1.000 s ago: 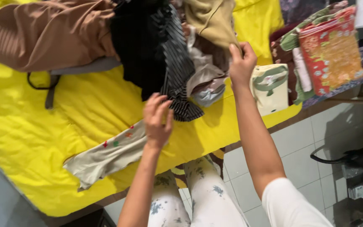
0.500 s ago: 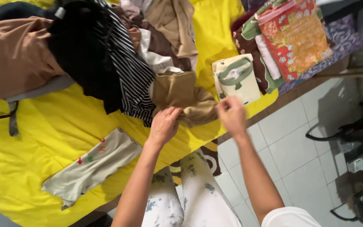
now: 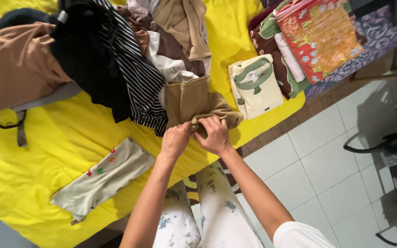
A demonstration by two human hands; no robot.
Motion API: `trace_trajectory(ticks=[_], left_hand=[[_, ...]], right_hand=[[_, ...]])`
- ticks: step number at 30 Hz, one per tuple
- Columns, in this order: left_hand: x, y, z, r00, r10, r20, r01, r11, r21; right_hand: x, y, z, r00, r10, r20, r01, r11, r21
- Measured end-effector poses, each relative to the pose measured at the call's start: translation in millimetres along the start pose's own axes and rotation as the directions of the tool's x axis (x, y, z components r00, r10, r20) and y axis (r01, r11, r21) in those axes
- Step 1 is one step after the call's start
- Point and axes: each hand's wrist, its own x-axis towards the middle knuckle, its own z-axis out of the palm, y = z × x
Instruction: The person folds a variety of clothing items including a scarf, a child's pajamas, a t-shirt, shorts, and underwear by hand on a bed.
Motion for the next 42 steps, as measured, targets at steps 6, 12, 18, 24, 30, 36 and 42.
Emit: trace_trajectory(ticks=[6, 12, 18, 24, 30, 36, 42], left_hand=[[-30, 57, -74, 0.981, 0.010, -0.195, -0.023, 0.998, -0.064], [-97, 103, -156, 0.976, 0.086, -0.198, -0.143, 0.944, -0.297], [-163, 38, -159, 0.987, -0.052, -0.149, 0.011, 0.966, -0.259], [-195, -107, -137, 0.710, -0.519, -0.477, 0.166, 0.781, -0.603], [-246, -41, -256, 0.939, -0.277, -0.203, -0.006, 0.577, -0.817], [-307, 68, -258, 0.993, 0.097, 0.071, -0.033, 0.783, -0.621], [-274, 5, -325, 0.971, -0.174, -0.162, -0.026, 0.602, -0.798]], right_hand=[[-14, -33, -26, 0.973, -0.209, -0.095, 0.224, 0.956, 0.192], [-12, -67, -34, 0.973, 0.017, -0.231, -0.017, 1.000, -0.001], [-25, -112, -40, 0.620, 0.156, 0.769, -0.781, 0.031, 0.624], [-82, -201, -28, 0.828, -0.262, 0.496, -0.560, -0.353, 0.749], [-33, -189, 3, 0.561, -0.285, 0.777, -0.260, 0.831, 0.492], [2, -188, 54, 0.909, -0.274, 0.316, 0.284, 0.959, 0.014], [-9, -217, 85, 0.818, -0.513, 0.258, 0.552, 0.827, -0.105]])
